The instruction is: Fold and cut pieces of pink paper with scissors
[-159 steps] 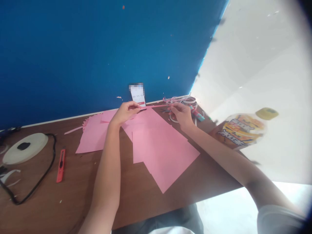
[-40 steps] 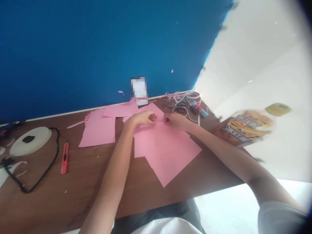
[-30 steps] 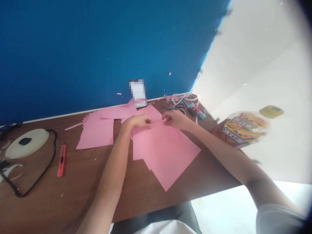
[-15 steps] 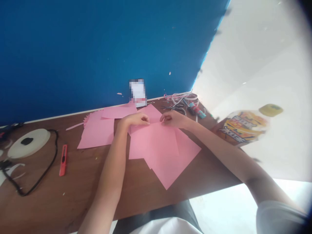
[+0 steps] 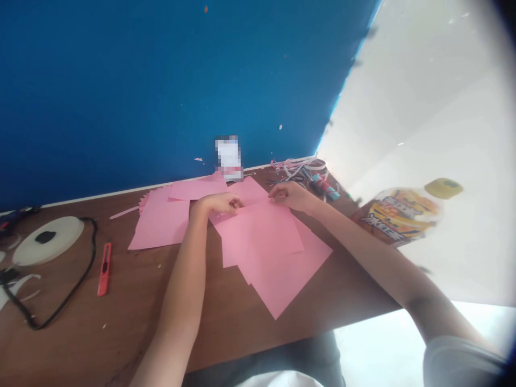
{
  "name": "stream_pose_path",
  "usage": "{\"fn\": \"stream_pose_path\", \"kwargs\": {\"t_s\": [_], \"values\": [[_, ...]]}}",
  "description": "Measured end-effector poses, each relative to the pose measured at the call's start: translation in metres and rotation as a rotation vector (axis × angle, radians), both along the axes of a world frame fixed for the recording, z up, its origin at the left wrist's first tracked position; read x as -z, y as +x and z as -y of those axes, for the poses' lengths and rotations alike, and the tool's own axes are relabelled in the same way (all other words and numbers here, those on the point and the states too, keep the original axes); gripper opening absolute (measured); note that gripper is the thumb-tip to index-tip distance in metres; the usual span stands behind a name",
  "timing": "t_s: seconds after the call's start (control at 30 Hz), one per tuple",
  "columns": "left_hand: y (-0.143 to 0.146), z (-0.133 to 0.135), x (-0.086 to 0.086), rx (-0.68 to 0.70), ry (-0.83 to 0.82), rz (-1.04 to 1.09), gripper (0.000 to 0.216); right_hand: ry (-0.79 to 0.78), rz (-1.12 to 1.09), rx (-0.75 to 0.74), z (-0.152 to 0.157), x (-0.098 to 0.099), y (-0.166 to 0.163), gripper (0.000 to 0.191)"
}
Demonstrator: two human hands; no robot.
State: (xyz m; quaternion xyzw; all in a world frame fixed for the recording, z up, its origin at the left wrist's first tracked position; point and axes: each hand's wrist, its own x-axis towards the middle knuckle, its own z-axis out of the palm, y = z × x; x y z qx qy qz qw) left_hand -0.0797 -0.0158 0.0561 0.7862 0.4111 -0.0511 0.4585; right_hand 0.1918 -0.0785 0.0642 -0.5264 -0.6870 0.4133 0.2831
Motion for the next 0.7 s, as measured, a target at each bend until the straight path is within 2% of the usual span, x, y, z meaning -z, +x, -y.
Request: {"fn": "stream_pose_path", "kwargs": {"t_s": [0.1, 0.27, 0.33, 0.43, 0.53, 0.6, 0.7], "values": [[-0.011, 0.001, -0.001, -0.066, -0.004, -0.025, 0.031, 0.057, 0.024, -0.003, 0.0, 0.001, 0.002, 0.021], [-0.015, 0.006, -0.007, -0.123, -0.011, -0.105, 0.033, 0.05, 0.044, 0.086, 0.0, 0.0, 0.005, 0.028], [-0.012, 0.006, -0.008, -0.117, 0.008, -0.096, 0.032, 0.004, -0.022, 0.136, -0.002, 0.0, 0.006, 0.03], [-0.01, 0.004, -0.007, -0.056, 0.009, -0.004, 0.03, -0.07, -0.233, 0.217, -0.008, 0.003, 0.009, 0.029], [-0.013, 0.002, -0.004, -0.049, 0.026, 0.074, 0.029, -0.216, -0.449, 0.28, -0.011, 0.006, 0.011, 0.034], [-0.018, 0.0, -0.001, -0.087, 0.035, 0.095, 0.03, -0.253, -0.499, 0.287, -0.011, 0.008, 0.011, 0.038], [-0.027, -0.004, 0.004, -0.137, 0.012, 0.118, 0.036, -0.21, -0.484, 0.329, -0.009, 0.012, 0.007, 0.041]]}}
